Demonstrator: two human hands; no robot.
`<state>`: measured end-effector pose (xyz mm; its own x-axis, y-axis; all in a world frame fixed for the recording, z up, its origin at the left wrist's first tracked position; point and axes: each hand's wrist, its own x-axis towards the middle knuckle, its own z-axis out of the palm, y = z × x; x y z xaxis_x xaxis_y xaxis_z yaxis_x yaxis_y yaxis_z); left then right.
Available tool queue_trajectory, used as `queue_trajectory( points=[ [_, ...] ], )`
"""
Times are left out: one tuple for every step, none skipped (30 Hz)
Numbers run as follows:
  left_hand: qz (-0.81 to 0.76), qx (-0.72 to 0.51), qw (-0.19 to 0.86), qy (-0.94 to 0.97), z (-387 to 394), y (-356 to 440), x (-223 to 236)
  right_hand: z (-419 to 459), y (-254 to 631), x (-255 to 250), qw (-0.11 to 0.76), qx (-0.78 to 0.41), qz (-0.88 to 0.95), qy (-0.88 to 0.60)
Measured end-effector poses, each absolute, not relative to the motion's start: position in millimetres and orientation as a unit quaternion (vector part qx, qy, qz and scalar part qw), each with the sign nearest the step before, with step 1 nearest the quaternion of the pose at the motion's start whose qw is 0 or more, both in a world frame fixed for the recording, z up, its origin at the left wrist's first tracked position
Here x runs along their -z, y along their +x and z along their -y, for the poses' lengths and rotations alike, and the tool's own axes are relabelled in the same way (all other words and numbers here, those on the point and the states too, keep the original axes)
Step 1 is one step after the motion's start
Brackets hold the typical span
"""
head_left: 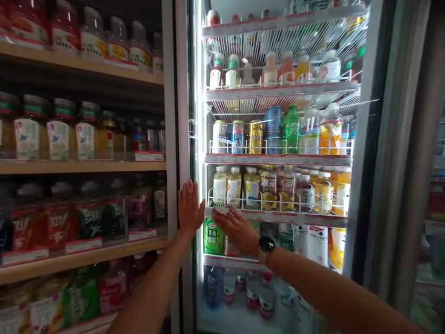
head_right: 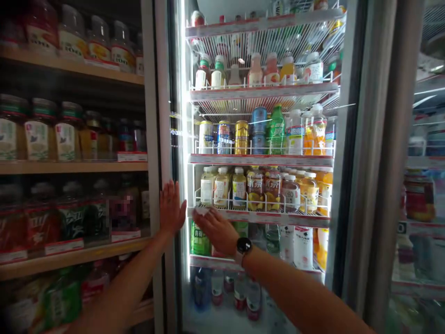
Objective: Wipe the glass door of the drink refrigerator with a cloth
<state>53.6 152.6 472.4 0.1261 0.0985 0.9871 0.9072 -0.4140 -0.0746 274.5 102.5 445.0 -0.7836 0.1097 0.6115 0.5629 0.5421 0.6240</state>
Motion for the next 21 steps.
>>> queue_trajectory(
  points=[
    [0.385, 0.536, 0.381, -0.648, -152.9, 53.6, -470.6, -102.5, 274.6, -420.6, 0.242, 0.427, 0.851, -0.189],
    [0.381, 0.536, 0.383, -0.648, -152.5, 54.2, -469.3, -102.8, 275.9, -398.7, 0.230, 0.420, 0.860, -0.177],
    [0.378, 0.536, 0.384, -0.649, -151.6, 55.0, -468.6, -103.3, 278.0, -380.6, 0.220, 0.414, 0.868, -0.163],
    [0.376, 0.537, 0.385, -0.650, -150.6, 55.7, -468.2, -103.9, 280.5, -367.4, 0.212, 0.410, 0.875, -0.147],
    [0.374, 0.537, 0.386, -0.650, -149.8, 56.1, -468.0, -104.7, 283.0, -360.2, 0.208, 0.409, 0.879, -0.130],
    [0.374, 0.537, 0.387, -0.649, -149.2, 56.3, -467.8, -105.4, 284.9, -359.8, 0.203, 0.411, 0.881, -0.113],
    [0.374, 0.537, 0.389, -0.648, -149.0, 56.2, -467.6, -106.2, 285.9, -366.4, 0.199, 0.417, 0.881, -0.099],
    [0.375, 0.537, 0.390, -0.647, -149.0, 56.0, -467.2, -106.9, 285.6, -379.7, 0.197, 0.425, 0.879, -0.093],
    [0.376, 0.538, 0.391, -0.645, -149.3, 55.9, -466.9, -107.6, 283.9, -399.0, 0.200, 0.434, 0.873, -0.096],
    [0.377, 0.538, 0.392, -0.644, -149.6, 55.8, -466.5, -108.3, 280.8, -423.1, 0.207, 0.443, 0.866, -0.107],
    [0.379, 0.537, 0.392, -0.643, -149.9, 55.8, -466.2, -109.2, 276.4, -450.5, 0.217, 0.451, 0.857, -0.125],
    [0.380, 0.537, 0.391, -0.644, -150.1, 55.9, -466.0, -110.4, 270.7, -479.3, 0.231, 0.458, 0.846, -0.145],
    [0.382, 0.537, 0.389, -0.644, -150.1, 56.2, -465.9, -111.9, 264.2, -507.6, 0.245, 0.461, 0.838, -0.159],
    [0.382, 0.537, 0.386, -0.645, -149.9, 56.4, -466.0, -113.6, 257.1, -533.6, 0.264, 0.464, 0.828, -0.170],
    [0.383, 0.537, 0.383, -0.647, -149.6, 56.6, -466.1, -115.4, 249.8, -555.7, 0.286, 0.463, 0.818, -0.188],
    [0.384, 0.537, 0.381, -0.648, -149.3, 56.8, -466.2, -117.2, 242.9, -572.6, 0.308, 0.460, 0.808, -0.203],
    [0.384, 0.536, 0.379, -0.649, -149.0, 56.8, -466.2, -118.7, 236.9, -583.5, 0.329, 0.455, 0.799, -0.217],
    [0.385, 0.536, 0.378, -0.649, -148.8, 56.7, -466.2, -119.8, 232.0, -588.1, 0.344, 0.449, 0.793, -0.226],
    [0.386, 0.534, 0.378, -0.650, -148.8, 56.4, -466.0, -120.5, 228.5, -586.4, 0.351, 0.444, 0.792, -0.228],
    [0.386, 0.534, 0.378, -0.650, -149.0, 56.0, -465.8, -120.7, 226.6, -579.2, 0.350, 0.440, 0.795, -0.225],
    [0.386, 0.534, 0.377, -0.651, -149.4, 55.5, -465.4, -120.6, 226.0, -567.3, 0.343, 0.438, 0.802, -0.216]
  ],
)
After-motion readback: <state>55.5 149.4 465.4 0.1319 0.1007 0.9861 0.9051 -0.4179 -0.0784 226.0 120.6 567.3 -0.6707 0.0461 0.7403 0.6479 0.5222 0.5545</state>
